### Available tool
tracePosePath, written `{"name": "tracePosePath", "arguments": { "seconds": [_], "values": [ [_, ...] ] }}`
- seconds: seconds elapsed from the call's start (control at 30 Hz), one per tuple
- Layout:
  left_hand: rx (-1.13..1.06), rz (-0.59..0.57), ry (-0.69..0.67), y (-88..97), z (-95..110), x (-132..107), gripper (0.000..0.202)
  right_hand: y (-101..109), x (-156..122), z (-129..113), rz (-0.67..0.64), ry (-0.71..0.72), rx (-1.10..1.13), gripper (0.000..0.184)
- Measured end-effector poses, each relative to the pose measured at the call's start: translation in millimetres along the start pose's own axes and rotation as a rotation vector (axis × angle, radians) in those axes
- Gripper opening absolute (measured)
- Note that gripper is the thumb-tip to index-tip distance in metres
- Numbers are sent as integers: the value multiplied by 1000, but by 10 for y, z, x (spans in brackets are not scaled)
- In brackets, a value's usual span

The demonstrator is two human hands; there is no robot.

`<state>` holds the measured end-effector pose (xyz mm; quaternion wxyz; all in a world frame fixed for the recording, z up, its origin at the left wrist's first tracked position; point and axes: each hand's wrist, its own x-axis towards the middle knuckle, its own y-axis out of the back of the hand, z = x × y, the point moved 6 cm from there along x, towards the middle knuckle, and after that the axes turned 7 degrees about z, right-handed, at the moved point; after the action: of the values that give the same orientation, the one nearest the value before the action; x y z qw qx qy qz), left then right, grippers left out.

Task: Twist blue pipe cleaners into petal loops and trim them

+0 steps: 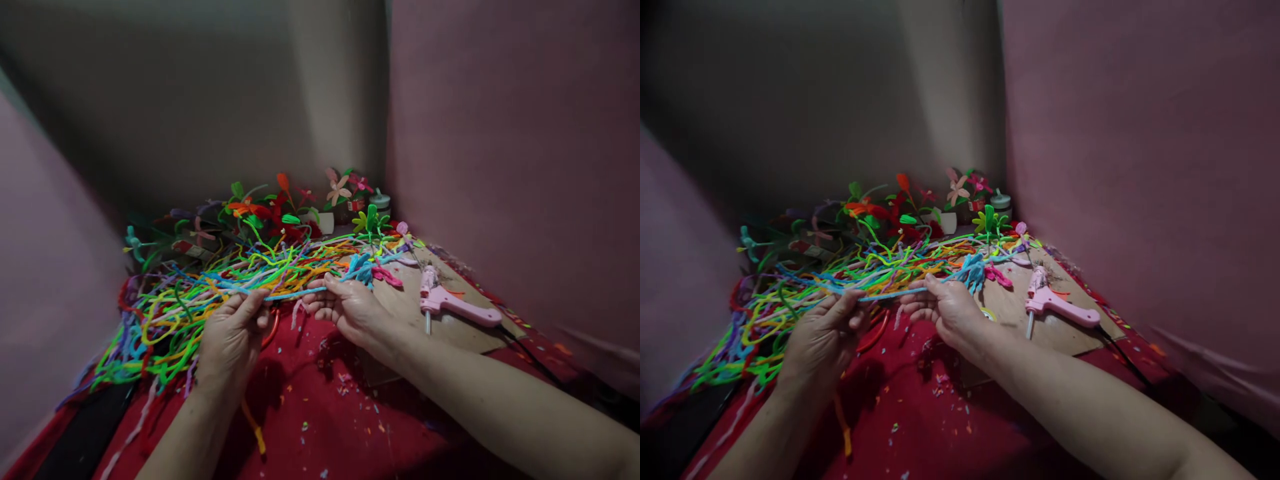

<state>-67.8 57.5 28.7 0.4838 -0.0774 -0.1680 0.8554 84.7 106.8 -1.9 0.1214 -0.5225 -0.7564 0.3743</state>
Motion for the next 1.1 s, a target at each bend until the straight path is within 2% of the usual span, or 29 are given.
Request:
{"name": "tracePosePath", "arguments": {
  "seconds": [0.3,0.5,0.6,0.73,0.93,1.1],
  "values": [
    [-8,31,-2,-4,31,-16,23,-28,-10,37,-41,11,-20,31],
    [-106,46,-31,43,35,41,26,-32,10,7,-91,56,82,9],
    [-111,24,-9,29,-12,53,27,-38,-7,22,-106,40,72,3],
    [-43,-51,70,-37,-105,5,35,-34,-20,40,-102,59,2,11],
    [-24,-138,82,-123,-127,-95,31,-18,3,56,-103,78,-5,16],
    [69,-184,62,-180,-155,-158,19,-46,-15,66,-139,78,-2,22]
  ]
}}
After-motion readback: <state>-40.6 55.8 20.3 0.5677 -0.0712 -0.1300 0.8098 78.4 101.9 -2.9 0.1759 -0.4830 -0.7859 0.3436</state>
